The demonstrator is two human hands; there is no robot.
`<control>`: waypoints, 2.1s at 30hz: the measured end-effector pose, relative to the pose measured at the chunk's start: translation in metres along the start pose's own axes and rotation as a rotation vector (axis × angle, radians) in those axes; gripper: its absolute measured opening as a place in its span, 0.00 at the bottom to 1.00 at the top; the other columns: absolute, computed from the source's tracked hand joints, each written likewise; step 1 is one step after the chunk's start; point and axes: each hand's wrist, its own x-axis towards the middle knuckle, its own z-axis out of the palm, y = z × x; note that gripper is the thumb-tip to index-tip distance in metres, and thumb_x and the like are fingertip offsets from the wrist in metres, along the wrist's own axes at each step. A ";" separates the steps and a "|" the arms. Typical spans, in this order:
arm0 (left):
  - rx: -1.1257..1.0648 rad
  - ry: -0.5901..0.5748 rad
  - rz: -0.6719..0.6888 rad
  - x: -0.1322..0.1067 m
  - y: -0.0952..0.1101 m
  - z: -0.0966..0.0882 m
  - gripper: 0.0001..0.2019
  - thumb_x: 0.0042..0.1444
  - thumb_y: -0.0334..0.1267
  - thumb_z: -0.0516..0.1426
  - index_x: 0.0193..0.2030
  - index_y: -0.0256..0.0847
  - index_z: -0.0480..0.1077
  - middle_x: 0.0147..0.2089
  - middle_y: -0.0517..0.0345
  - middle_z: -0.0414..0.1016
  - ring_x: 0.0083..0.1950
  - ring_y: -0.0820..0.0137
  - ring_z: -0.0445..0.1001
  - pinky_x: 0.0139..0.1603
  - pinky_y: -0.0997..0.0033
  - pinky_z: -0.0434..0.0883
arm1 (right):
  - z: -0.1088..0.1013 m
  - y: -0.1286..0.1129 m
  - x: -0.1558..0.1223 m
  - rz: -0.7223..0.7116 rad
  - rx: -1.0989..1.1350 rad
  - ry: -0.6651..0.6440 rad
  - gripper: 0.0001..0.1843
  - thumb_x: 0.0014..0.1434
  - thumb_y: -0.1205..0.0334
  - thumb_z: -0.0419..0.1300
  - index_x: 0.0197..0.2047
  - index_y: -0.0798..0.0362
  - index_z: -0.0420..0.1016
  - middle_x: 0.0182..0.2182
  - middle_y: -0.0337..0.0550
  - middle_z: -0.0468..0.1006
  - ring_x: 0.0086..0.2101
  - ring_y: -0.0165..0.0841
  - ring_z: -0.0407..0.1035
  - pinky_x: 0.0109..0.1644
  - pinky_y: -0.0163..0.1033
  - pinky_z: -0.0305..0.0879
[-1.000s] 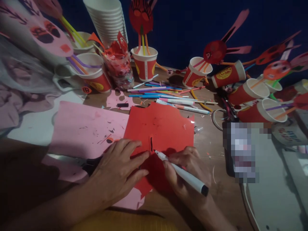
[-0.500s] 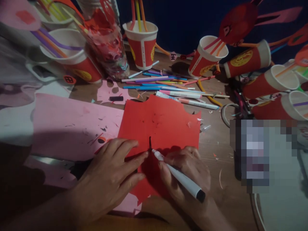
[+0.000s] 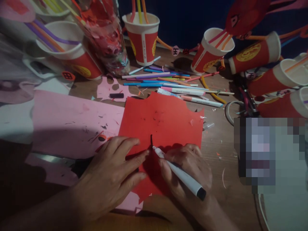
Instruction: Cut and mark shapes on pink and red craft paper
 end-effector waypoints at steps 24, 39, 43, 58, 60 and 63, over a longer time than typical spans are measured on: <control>0.033 0.049 0.021 -0.001 -0.002 0.004 0.17 0.59 0.46 0.45 0.44 0.42 0.71 0.48 0.50 0.64 0.47 0.59 0.58 0.43 0.56 0.63 | 0.004 0.001 -0.002 0.008 -0.036 0.014 0.03 0.54 0.64 0.58 0.32 0.49 0.66 0.25 0.36 0.75 0.27 0.31 0.70 0.35 0.39 0.64; 0.018 0.029 0.010 0.001 -0.001 0.001 0.17 0.58 0.46 0.47 0.46 0.41 0.70 0.48 0.49 0.65 0.48 0.59 0.58 0.45 0.55 0.64 | 0.003 0.001 -0.003 0.016 -0.042 0.035 0.04 0.53 0.65 0.58 0.31 0.49 0.66 0.22 0.35 0.74 0.26 0.31 0.68 0.34 0.40 0.65; 0.021 0.015 0.007 0.001 -0.001 0.001 0.17 0.58 0.46 0.47 0.46 0.42 0.71 0.48 0.49 0.65 0.47 0.58 0.59 0.44 0.55 0.65 | 0.004 0.004 -0.005 0.021 -0.023 0.058 0.05 0.52 0.65 0.60 0.32 0.50 0.67 0.25 0.37 0.74 0.29 0.32 0.68 0.35 0.39 0.65; 0.023 0.022 0.002 0.000 0.000 0.001 0.17 0.58 0.46 0.47 0.46 0.42 0.70 0.48 0.49 0.65 0.47 0.59 0.59 0.45 0.56 0.64 | 0.000 -0.002 0.001 0.008 -0.034 0.019 0.05 0.54 0.66 0.57 0.30 0.49 0.63 0.20 0.33 0.73 0.23 0.30 0.67 0.34 0.39 0.64; 0.014 0.019 0.002 0.000 0.000 0.000 0.17 0.58 0.45 0.47 0.46 0.41 0.70 0.48 0.49 0.65 0.47 0.59 0.59 0.45 0.56 0.64 | 0.000 -0.003 0.001 0.004 -0.036 0.018 0.05 0.54 0.66 0.57 0.29 0.48 0.63 0.20 0.33 0.72 0.23 0.30 0.67 0.34 0.40 0.64; 0.014 0.022 0.008 0.000 0.000 0.000 0.17 0.58 0.46 0.47 0.46 0.41 0.70 0.48 0.49 0.65 0.47 0.58 0.59 0.45 0.54 0.64 | -0.001 -0.002 0.000 0.006 -0.030 0.042 0.05 0.53 0.67 0.57 0.30 0.48 0.64 0.21 0.34 0.73 0.23 0.30 0.67 0.33 0.39 0.64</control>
